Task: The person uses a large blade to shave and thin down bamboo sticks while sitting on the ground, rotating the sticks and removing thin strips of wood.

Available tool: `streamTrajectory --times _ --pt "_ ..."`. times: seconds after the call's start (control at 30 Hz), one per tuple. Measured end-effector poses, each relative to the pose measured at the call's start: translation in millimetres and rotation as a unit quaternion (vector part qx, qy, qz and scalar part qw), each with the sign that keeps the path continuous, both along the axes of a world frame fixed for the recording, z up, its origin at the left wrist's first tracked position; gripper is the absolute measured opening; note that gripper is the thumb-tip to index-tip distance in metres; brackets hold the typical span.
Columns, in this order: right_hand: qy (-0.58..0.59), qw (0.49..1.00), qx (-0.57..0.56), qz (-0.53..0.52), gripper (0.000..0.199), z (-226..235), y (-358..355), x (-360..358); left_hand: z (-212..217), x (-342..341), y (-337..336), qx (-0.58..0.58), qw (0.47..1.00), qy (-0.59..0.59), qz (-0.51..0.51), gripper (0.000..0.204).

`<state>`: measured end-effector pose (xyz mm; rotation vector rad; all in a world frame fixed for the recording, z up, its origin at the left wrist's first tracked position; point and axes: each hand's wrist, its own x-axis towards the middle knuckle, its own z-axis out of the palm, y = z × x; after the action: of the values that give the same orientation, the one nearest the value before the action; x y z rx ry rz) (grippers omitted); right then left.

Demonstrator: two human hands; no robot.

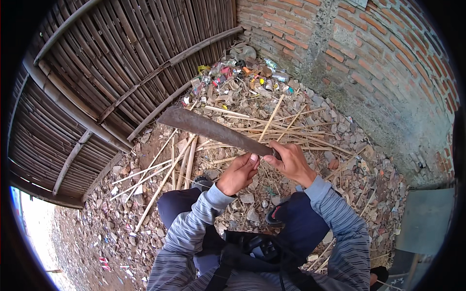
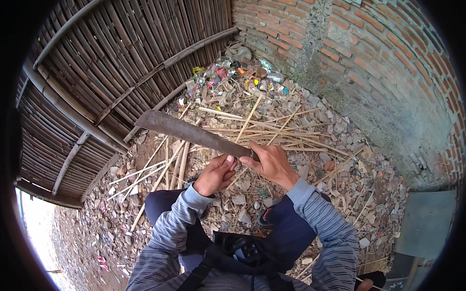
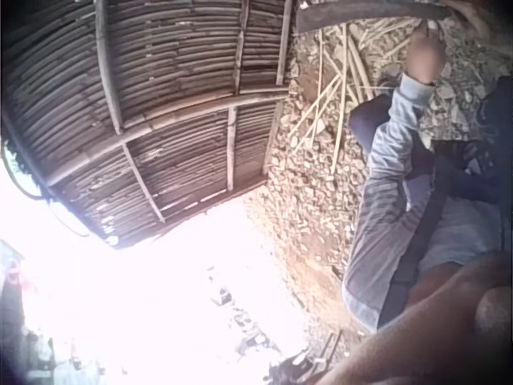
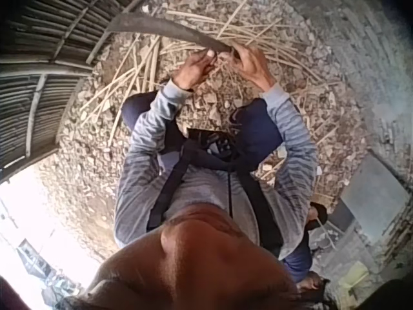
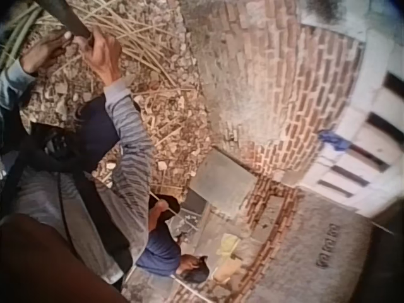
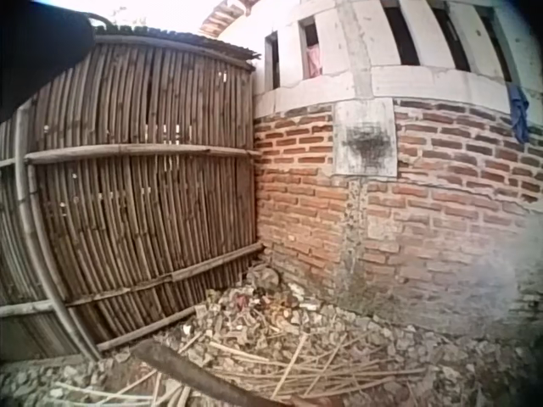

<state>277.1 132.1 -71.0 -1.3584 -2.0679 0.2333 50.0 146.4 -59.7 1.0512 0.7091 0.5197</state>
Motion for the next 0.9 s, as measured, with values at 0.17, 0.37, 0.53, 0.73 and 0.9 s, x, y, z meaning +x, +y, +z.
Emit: streamTrajectory --times 0.17,0.37,0.53,0.73,0.9 --pt "-0.020 1.000 0.012 -0.015 0.072 -9 6 8 -10 2 2 0.000 1.000 0.003 0.003 0.036" --pt "-0.034 0.995 -0.017 -0.090 0.070 -16 20 29 -9 -6 0 -0.026 0.999 0.021 -0.012 0.038" --pt "0.018 0.954 -0.097 -0.282 0.065 -37 57 114 -10 -20 -16 -0.016 0.998 0.001 -0.059 0.036" --pt "0.446 0.839 -0.212 -0.231 0.054 18 29 73 -24 -32 -2 -0.005 0.999 -0.032 -0.012 0.036" --pt "0.584 0.789 -0.185 -0.040 0.034 61 5 26 -11 -13 -8 0.093 0.995 -0.015 -0.038 0.038"
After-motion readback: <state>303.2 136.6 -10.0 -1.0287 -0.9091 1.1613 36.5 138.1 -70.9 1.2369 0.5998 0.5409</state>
